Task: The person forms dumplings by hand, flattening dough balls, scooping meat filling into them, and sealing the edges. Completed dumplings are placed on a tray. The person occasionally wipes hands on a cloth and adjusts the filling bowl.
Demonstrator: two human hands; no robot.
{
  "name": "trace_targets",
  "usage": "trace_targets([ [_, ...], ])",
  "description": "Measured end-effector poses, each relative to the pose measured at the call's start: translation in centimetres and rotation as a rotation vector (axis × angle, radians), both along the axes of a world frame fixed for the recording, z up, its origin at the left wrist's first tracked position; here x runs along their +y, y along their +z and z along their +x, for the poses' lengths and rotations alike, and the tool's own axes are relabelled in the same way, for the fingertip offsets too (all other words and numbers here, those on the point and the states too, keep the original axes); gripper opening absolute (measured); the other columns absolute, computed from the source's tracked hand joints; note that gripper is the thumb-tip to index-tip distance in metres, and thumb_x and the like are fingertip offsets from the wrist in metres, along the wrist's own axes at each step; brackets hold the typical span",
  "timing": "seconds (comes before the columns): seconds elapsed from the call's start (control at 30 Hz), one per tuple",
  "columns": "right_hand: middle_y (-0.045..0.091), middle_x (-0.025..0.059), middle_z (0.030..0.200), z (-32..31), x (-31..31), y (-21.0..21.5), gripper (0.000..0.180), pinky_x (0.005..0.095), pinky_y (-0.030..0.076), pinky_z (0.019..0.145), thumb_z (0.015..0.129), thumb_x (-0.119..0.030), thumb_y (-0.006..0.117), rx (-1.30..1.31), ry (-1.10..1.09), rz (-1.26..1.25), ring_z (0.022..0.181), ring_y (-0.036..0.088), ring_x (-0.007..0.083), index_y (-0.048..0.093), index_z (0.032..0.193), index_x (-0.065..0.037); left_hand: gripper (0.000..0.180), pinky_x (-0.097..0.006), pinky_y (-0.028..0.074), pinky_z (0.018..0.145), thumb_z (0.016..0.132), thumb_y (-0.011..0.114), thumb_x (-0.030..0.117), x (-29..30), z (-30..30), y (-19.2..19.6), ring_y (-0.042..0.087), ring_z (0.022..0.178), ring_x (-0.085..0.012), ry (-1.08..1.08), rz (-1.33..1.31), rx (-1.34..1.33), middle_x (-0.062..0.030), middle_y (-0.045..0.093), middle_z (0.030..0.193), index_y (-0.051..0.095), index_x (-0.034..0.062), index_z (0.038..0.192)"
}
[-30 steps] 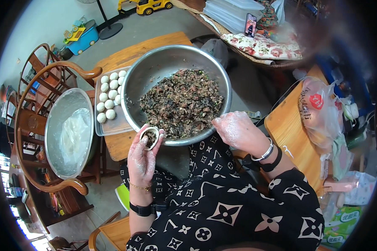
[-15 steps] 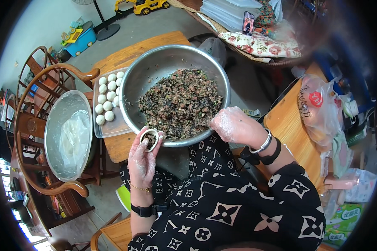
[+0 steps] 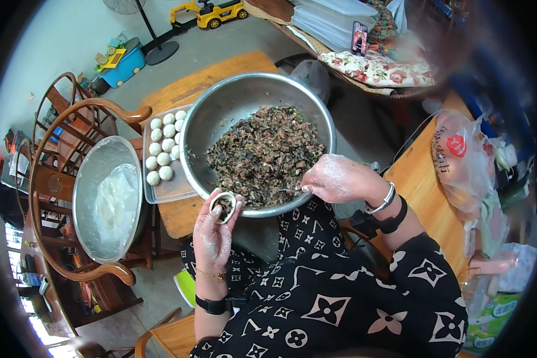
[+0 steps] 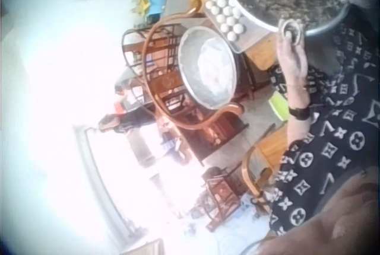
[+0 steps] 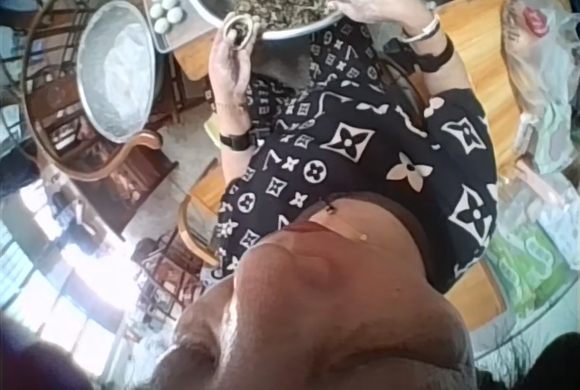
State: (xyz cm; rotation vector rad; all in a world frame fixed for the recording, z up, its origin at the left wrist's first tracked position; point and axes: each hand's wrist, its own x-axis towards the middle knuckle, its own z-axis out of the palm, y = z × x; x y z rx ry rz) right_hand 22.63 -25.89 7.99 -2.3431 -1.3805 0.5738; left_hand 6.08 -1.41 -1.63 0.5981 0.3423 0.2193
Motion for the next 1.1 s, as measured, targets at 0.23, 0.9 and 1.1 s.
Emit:
trace_targets([
  [0.23,0.070,0.0220,0.085,0.5,0.0,-1.7,0.022,0.0427,0.053,0.074,0.087,-0.013,0.059,0.138,-0.097,0.128,0.082,0.069,0.0370,0.073,0.099,0.000,0.046,-0.048,0.048,0.110,0.097,0.050,0.001,-0.1,0.0,0.0,0.055,0.126,-0.0443,-0.003,0.028,-0.002,-0.0278,0.057,0.130,0.042,-0.0100,0.141],
  [0.9,0.071,0.0209,0.087,-4.1,1.3,1.2,0.023,0.0436,0.056,0.074,0.092,-0.015,0.059,0.027,-0.143,0.376,0.080,0.070,0.0371,0.071,0.106,-0.001,0.050,-0.048,0.038,0.117,0.094,0.049,0.007,-1.2,0.7,0.5,0.054,0.130,-0.0311,-0.096,-0.114,-0.077,-0.0191,0.056,0.137,0.044,-0.0071,0.142],
  [1.1,0.070,0.0192,0.086,-5.3,1.7,0.9,0.025,0.0443,0.056,0.069,0.090,-0.014,0.060,-0.099,-0.055,0.338,0.077,0.070,0.0352,0.068,0.111,-0.002,0.042,-0.043,0.049,0.108,0.097,0.057,0.006,-2.2,1.3,0.7,0.061,0.122,-0.0296,-0.099,0.082,0.030,-0.0156,0.064,0.125,0.049,-0.0028,0.138],
])
